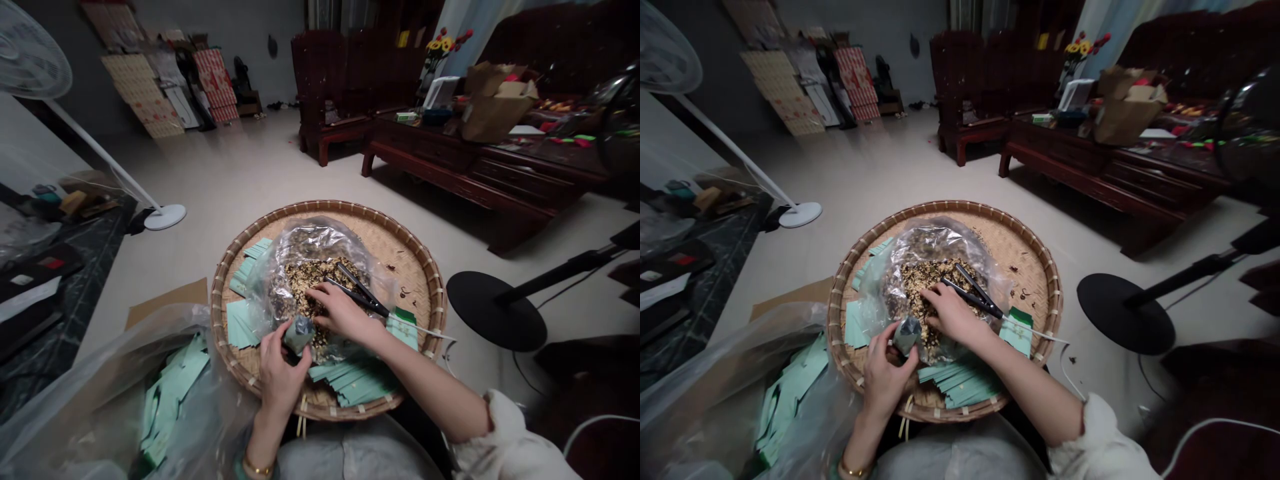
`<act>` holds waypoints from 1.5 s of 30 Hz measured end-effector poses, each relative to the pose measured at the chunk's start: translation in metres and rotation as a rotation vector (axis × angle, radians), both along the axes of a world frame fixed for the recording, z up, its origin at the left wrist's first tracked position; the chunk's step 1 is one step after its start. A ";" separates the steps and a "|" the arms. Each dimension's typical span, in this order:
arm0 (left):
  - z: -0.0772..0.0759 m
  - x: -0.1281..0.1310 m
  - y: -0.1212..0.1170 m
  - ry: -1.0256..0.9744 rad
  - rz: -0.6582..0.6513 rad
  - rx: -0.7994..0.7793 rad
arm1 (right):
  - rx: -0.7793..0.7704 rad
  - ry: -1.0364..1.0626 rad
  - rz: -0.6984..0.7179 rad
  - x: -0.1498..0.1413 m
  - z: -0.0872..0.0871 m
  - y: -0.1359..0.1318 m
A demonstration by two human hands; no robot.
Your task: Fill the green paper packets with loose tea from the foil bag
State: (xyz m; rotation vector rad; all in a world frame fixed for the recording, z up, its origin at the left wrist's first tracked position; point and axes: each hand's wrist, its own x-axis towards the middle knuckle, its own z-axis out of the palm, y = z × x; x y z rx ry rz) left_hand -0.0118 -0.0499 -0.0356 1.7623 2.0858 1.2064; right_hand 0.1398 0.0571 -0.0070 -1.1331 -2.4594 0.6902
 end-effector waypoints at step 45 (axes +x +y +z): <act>0.041 0.025 0.052 0.156 -0.110 0.144 | -0.062 0.061 0.161 0.029 0.102 0.039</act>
